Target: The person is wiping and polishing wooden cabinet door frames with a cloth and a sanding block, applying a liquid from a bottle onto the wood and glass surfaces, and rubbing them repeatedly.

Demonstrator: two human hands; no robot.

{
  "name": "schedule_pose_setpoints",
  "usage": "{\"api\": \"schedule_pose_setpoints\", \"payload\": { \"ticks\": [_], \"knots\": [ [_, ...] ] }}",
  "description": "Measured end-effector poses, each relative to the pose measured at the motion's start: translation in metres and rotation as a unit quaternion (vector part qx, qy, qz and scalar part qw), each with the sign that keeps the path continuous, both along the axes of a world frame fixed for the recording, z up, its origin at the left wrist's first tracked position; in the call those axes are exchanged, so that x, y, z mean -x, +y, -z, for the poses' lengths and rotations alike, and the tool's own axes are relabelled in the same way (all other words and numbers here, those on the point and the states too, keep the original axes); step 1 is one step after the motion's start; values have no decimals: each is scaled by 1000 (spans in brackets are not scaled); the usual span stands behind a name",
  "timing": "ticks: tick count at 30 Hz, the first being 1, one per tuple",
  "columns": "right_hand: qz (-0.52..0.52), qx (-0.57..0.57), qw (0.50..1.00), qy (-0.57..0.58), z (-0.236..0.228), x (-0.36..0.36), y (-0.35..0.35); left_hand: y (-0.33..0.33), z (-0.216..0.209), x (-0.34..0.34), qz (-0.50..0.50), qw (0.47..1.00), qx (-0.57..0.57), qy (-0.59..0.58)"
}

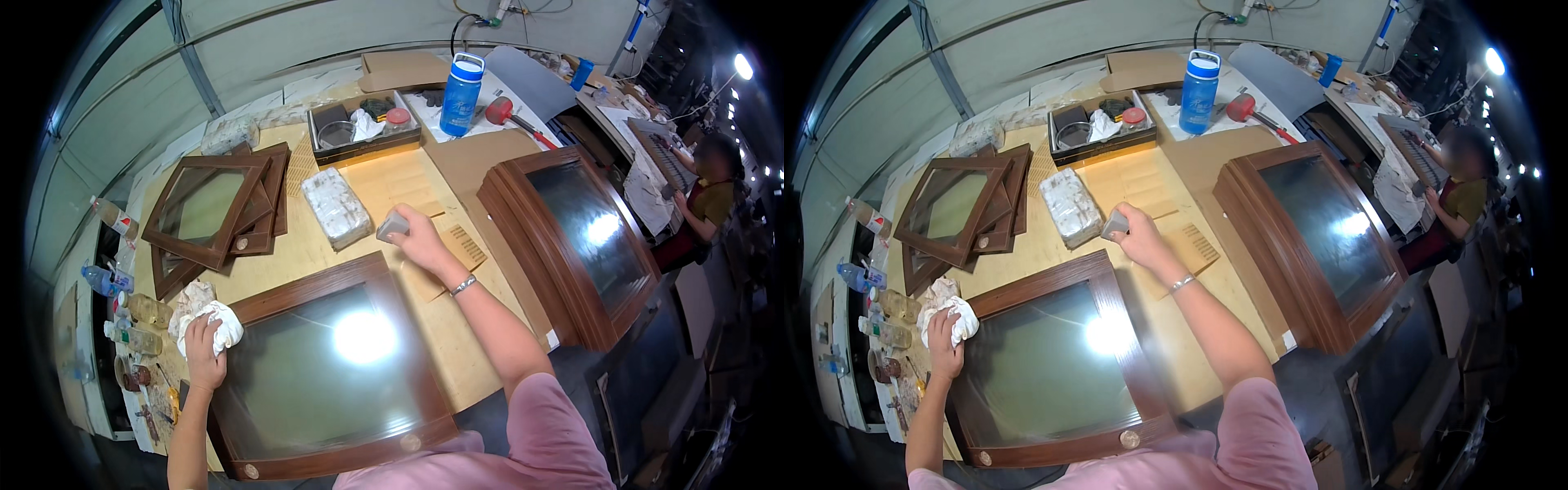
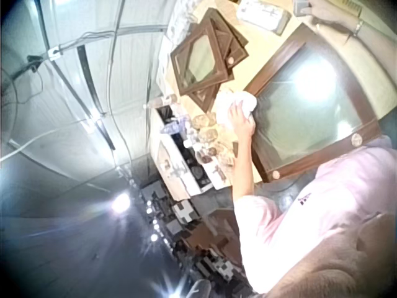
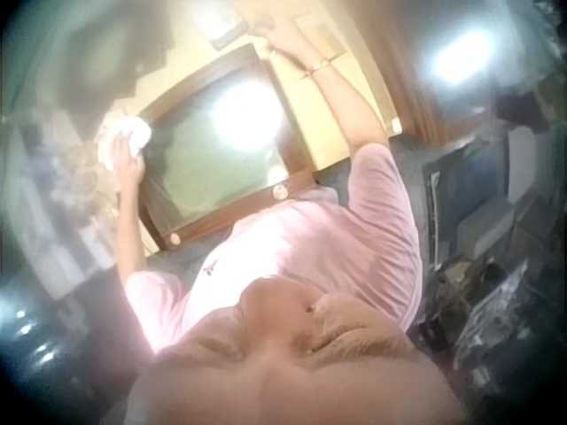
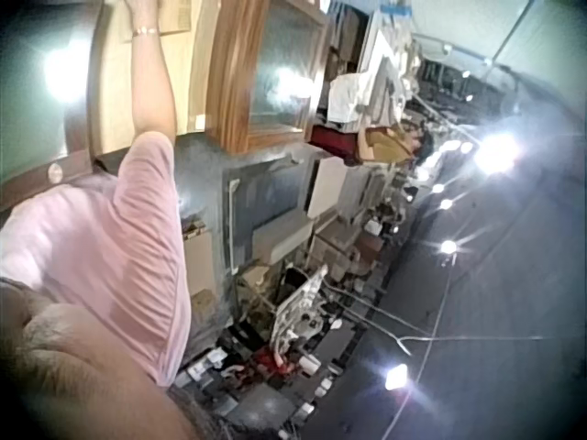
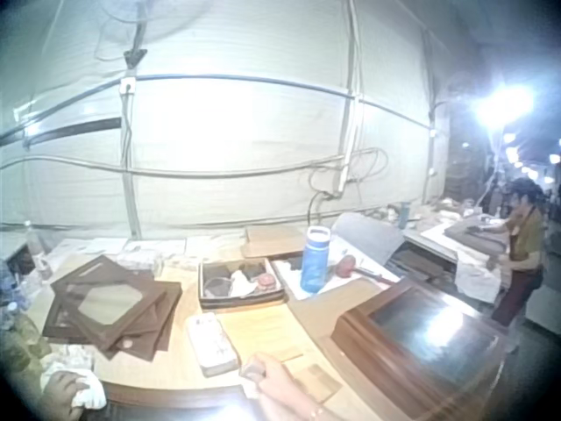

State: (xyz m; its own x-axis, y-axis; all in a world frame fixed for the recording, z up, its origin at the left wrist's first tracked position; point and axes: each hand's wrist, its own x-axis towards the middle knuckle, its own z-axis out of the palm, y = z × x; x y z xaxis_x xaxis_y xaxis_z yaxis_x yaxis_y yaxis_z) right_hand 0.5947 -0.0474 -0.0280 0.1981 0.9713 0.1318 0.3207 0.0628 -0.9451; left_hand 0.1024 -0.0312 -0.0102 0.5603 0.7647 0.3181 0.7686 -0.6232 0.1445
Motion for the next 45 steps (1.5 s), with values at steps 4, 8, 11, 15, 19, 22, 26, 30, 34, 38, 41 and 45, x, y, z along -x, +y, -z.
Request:
{"api": "schedule_pose_setpoints", "payload": {
  "ticks": [4,8,11,15,19,22,26,30,34,38,41,45],
  "knots": [
    [-28,-12,999,-23,3,-1,-2,0,-2,-2,-7,1000,4,6],
    [3,-5,1000,-24,5,-5,-7,0,-1,-1,-12,1000,2,17],
    [-22,-7,1000,10,1,-2,-9,1,1,0,-13,1000,4,13],
    [-2,-10,1000,-14,6,-5,-3,1,-1,0,-18,1000,4,25],
    [-23,-24,999,-14,7,-3,-9,0,0,1,-13,1000,3,23],
    [23,-36,998,-44,8,-5,-2,2,-1,-1,-14,1000,6,23],
    [6,3,998,-62,15,-10,-2,3,2,0,-16,999,10,28],
    [25,7,999,36,22,-13,-7,0,-1,-5,-26,999,25,31],
    [9,-48,982,182,2,-2,-26,0,-1,-3,-20,1000,-3,21],
    [68,9,969,236,-16,28,-53,3,-3,4,-15,1000,-10,5],
    [69,-31,946,316,-10,57,-95,11,-2,4,2,1000,-26,16],
    [110,-25,947,300,-8,103,-149,0,1,6,-28,997,-63,16]
  ]
}}
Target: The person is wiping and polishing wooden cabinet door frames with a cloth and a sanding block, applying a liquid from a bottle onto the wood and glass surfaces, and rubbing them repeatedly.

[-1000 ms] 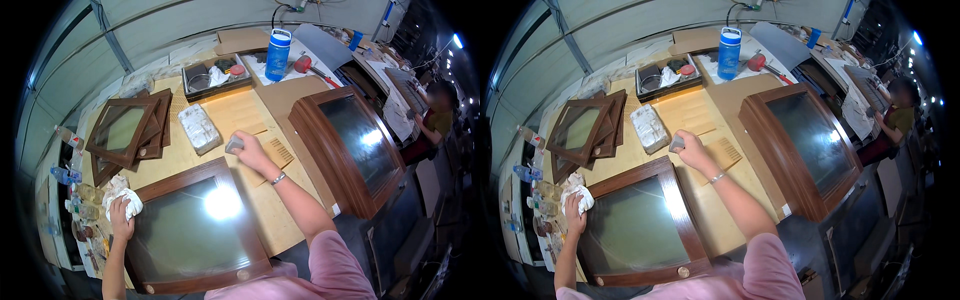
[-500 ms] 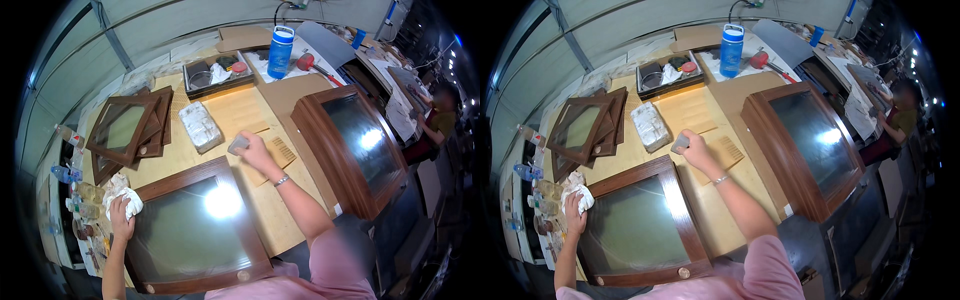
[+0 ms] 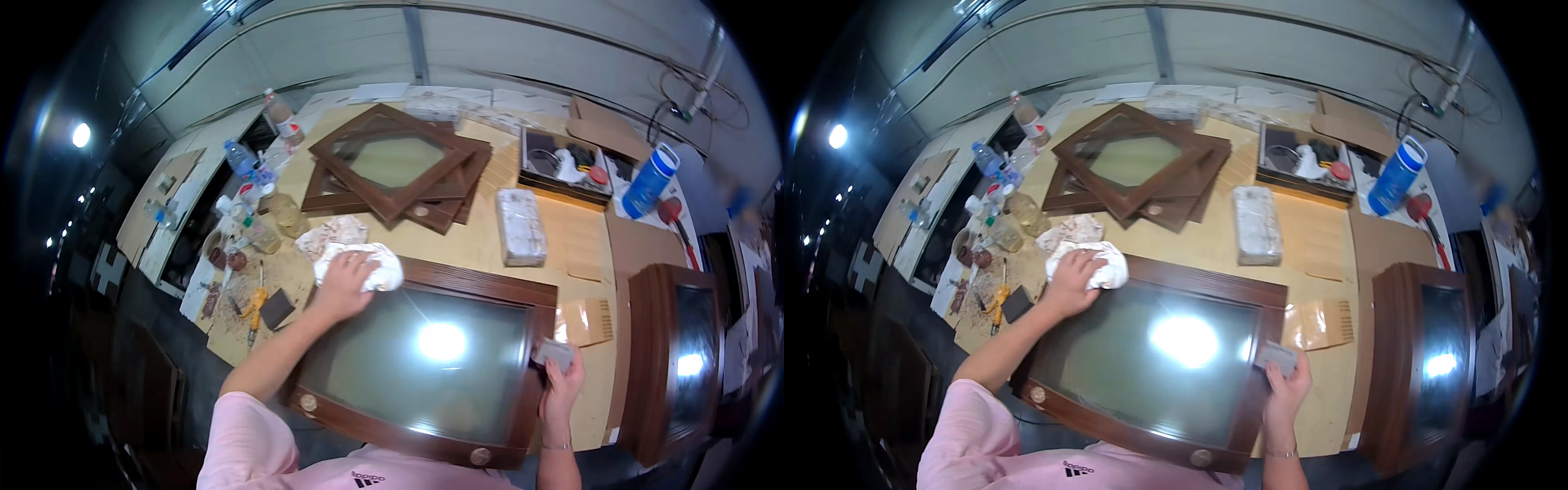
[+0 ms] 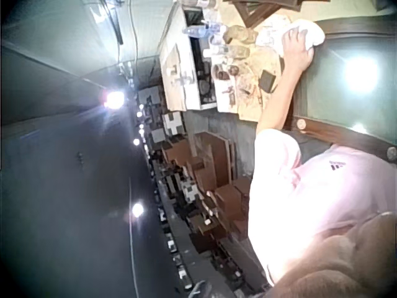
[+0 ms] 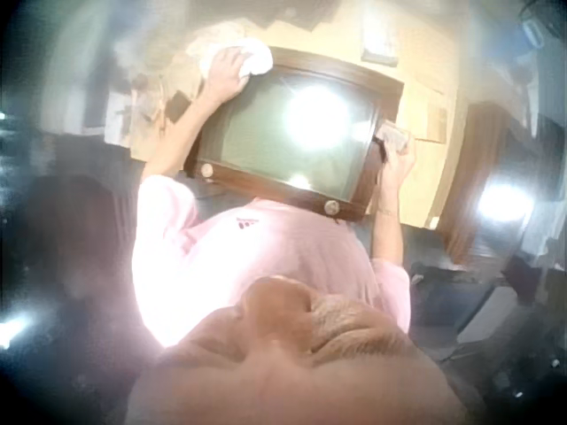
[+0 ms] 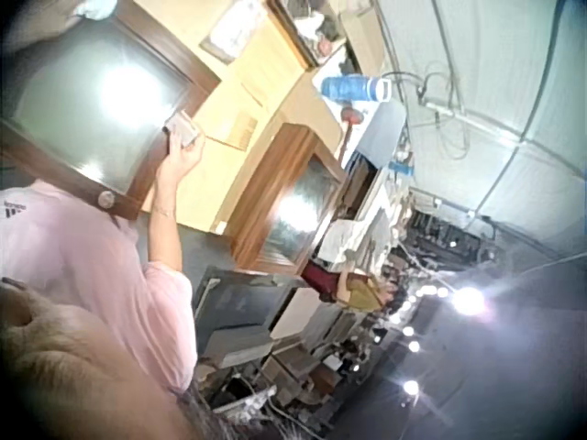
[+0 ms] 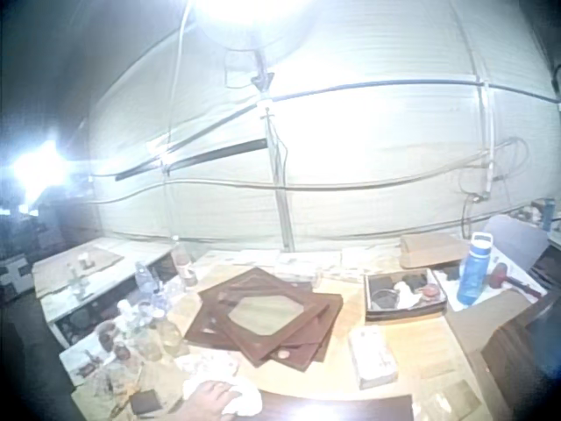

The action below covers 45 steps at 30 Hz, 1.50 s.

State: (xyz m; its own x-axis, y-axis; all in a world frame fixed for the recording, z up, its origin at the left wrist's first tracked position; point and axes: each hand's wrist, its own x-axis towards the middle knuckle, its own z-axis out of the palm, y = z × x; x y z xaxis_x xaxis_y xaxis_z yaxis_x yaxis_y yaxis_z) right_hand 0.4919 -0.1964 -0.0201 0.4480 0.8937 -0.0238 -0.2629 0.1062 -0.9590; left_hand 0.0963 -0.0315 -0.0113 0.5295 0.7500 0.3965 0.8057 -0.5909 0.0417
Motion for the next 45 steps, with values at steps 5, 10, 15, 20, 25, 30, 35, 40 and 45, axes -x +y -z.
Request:
{"api": "schedule_pose_setpoints", "payload": {
  "ticks": [5,10,15,20,25,30,35,40,45],
  "knots": [
    [38,14,997,-58,2,8,-23,-51,-32,-13,52,979,142,-135],
    [85,33,992,-87,-10,20,-27,-22,3,125,-239,938,152,-201],
    [82,56,990,-104,-15,34,-42,-64,101,236,-327,917,227,-1],
    [95,63,992,-45,-9,34,-60,25,16,115,-184,877,143,-420],
    [96,52,994,-5,1,31,-65,65,-72,-132,195,943,173,-209],
    [69,55,996,-14,2,30,-67,50,-49,-300,364,879,306,-28],
    [66,50,996,-37,2,33,-65,97,-46,-352,238,918,274,160],
    [85,44,995,28,-5,34,-65,85,-33,-356,317,875,361,65],
    [79,45,994,-62,-10,35,-63,83,-37,-353,253,874,414,-14]
  ]
}}
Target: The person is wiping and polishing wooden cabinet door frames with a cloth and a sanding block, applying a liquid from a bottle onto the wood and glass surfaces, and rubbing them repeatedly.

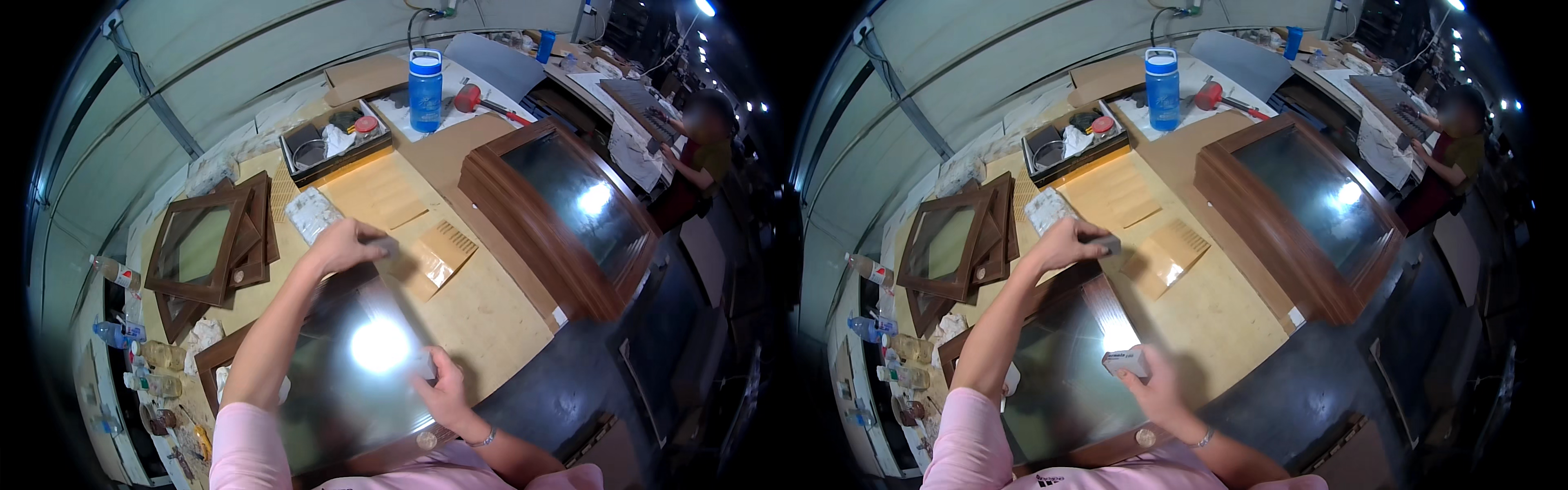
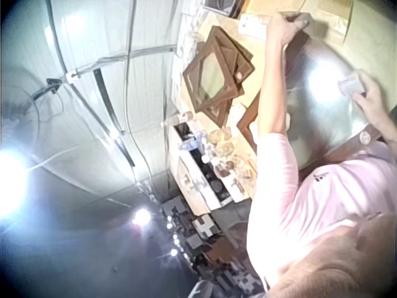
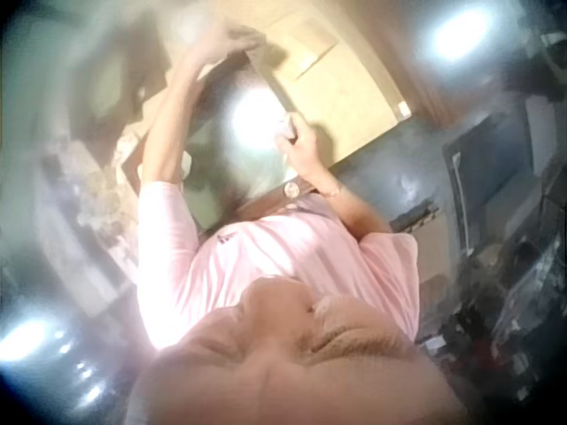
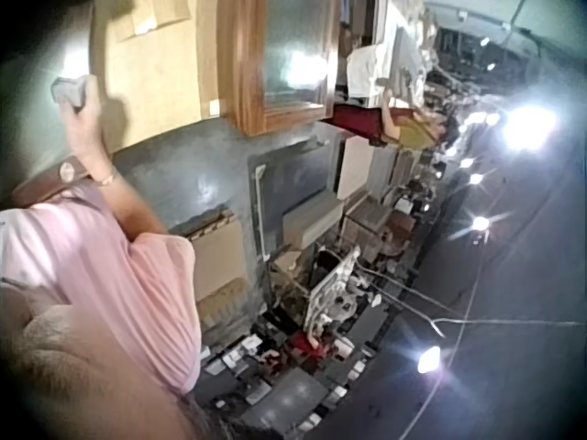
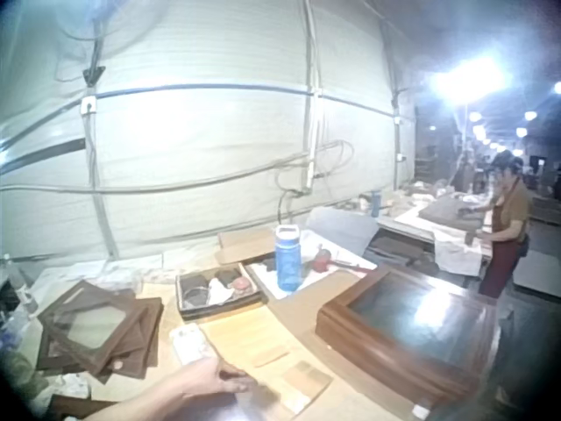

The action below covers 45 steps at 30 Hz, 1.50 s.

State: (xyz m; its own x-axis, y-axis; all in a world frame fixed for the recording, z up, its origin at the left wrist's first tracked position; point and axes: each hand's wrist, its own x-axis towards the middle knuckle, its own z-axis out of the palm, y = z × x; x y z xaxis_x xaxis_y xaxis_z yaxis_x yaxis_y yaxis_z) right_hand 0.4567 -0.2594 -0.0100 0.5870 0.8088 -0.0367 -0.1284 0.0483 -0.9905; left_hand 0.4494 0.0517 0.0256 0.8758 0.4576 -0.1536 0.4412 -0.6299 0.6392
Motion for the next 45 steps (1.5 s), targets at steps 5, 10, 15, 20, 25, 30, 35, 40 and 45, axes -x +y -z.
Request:
{"api": "schedule_pose_setpoints", "payload": {
  "ticks": [5,10,15,20,25,30,35,40,45],
  "knots": [
    [-9,13,1000,13,0,-1,0,1,-7,10,-95,990,-67,77],
    [-8,15,1000,11,-3,-1,1,-21,-8,20,-23,998,44,-25],
    [-2,2,999,-46,1,-4,1,-45,-27,3,-4,999,-49,-14],
    [4,2,999,-38,8,-1,2,-56,-21,22,86,982,-147,-75],
    [-8,19,998,54,3,-15,-3,-74,-47,89,13,959,-256,-118],
    [13,6,1000,21,-13,-75,43,-30,-20,287,-337,883,-301,-125],
    [-41,-9,996,-84,4,-115,130,-62,3,439,-505,825,-249,49],
    [-146,21,968,-202,28,-124,183,-85,19,446,-481,833,-270,44],
    [-116,61,940,-316,28,-138,210,-105,9,317,-281,935,-216,-7]
  ]
}}
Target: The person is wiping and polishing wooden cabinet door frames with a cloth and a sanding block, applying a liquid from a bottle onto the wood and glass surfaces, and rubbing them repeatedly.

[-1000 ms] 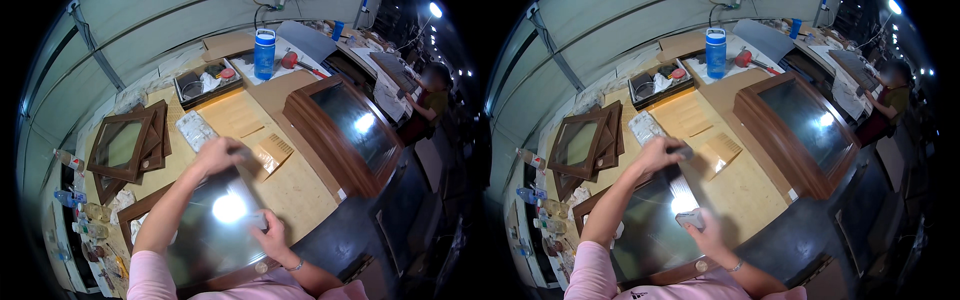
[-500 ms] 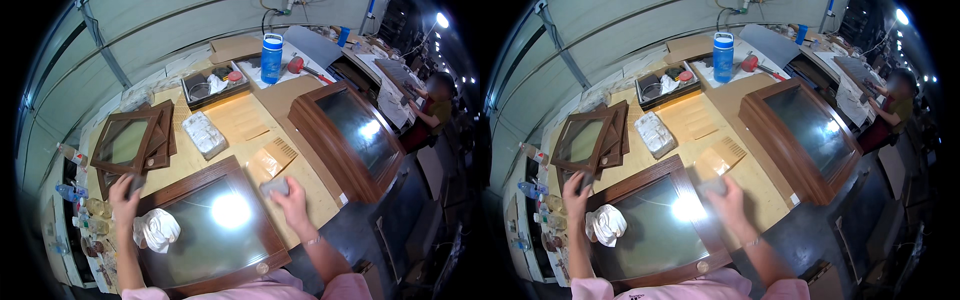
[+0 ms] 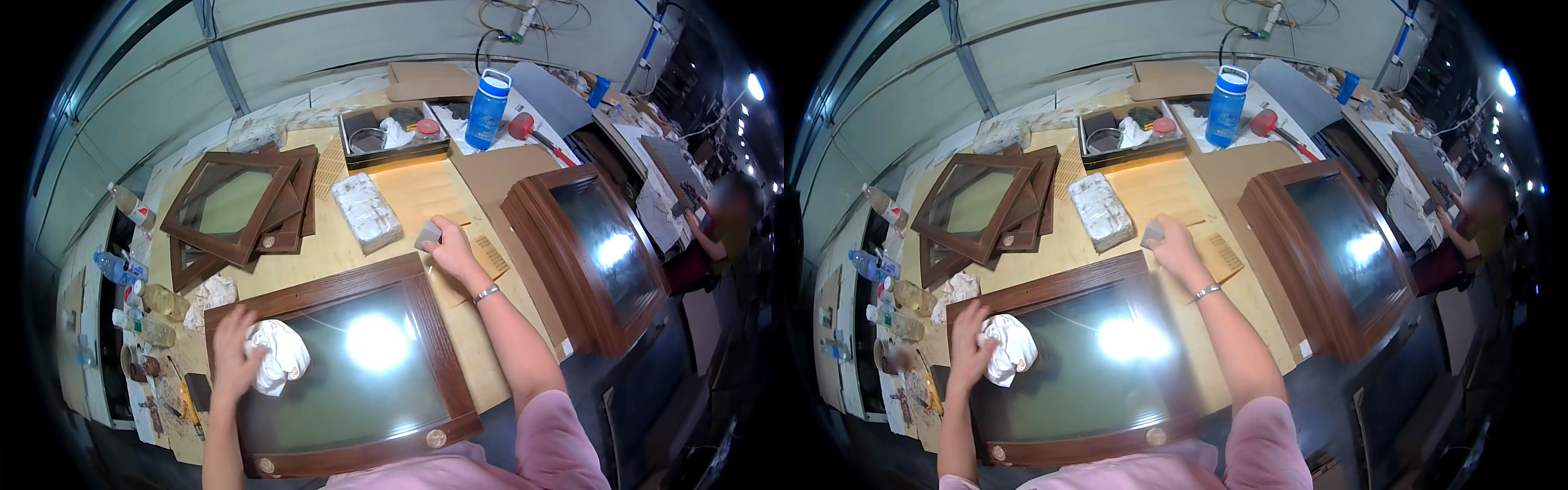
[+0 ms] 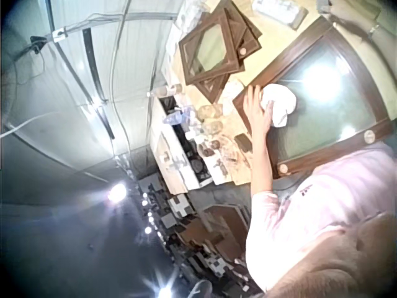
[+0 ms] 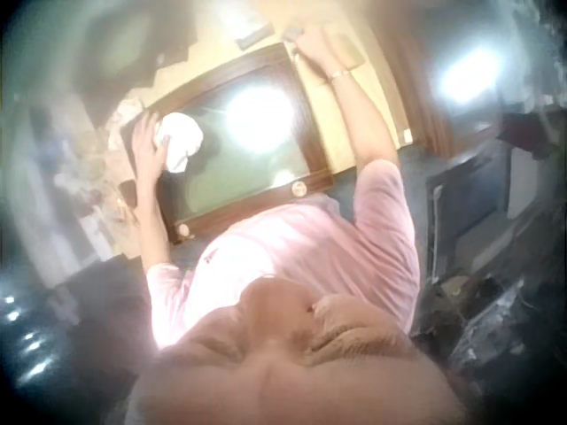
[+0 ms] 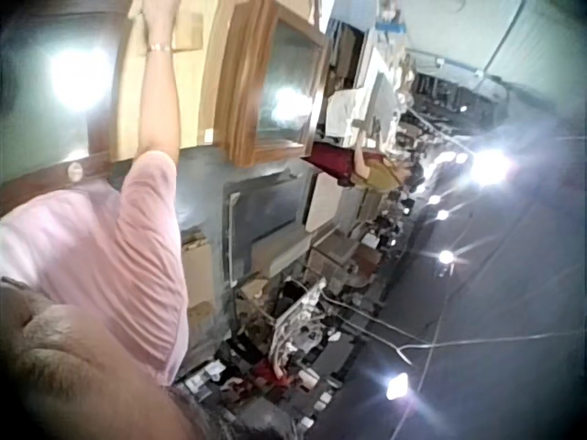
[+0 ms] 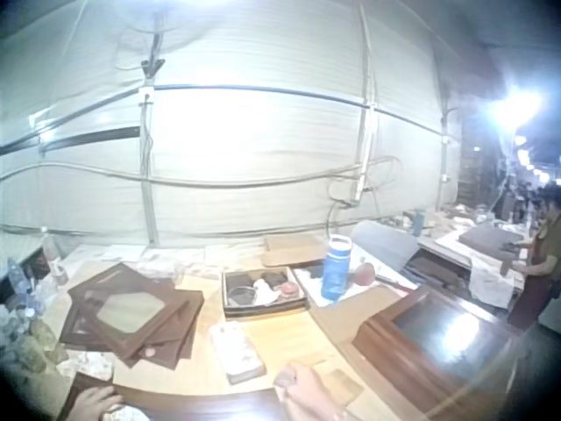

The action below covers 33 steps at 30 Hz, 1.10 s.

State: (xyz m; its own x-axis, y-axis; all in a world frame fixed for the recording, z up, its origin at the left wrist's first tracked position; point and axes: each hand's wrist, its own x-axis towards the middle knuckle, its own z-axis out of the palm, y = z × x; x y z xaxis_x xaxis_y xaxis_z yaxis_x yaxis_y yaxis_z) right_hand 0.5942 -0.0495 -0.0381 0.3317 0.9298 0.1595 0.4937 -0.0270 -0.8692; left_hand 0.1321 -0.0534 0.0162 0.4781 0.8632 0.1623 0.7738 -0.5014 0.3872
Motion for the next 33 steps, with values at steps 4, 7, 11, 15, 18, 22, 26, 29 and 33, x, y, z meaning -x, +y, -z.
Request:
{"api": "schedule_pose_setpoints", "payload": {
  "ticks": [4,7,11,15,18,22,26,29,33],
  "knots": [
    [-60,-8,986,154,-10,7,8,-10,26,-8,20,996,-67,49],
    [-59,6,995,75,9,0,12,-8,26,-14,27,997,-73,27],
    [-23,-9,996,82,3,-3,16,-9,26,-10,18,996,-71,47],
    [-45,1,998,51,-4,1,9,-10,28,-10,15,996,-74,49],
    [-42,-20,996,72,1,-5,7,-7,28,-13,21,996,-79,42],
    [-61,7,992,114,3,-3,9,-9,28,-10,14,996,-78,44],
    [-35,-38,977,205,-5,-6,-7,-5,30,-17,23,996,-72,36],
    [-30,-81,957,276,-42,17,-46,-16,35,-7,-49,996,16,-69],
    [-29,7,937,348,-50,60,-143,-66,4,-66,197,978,56,-44]
  ]
}}
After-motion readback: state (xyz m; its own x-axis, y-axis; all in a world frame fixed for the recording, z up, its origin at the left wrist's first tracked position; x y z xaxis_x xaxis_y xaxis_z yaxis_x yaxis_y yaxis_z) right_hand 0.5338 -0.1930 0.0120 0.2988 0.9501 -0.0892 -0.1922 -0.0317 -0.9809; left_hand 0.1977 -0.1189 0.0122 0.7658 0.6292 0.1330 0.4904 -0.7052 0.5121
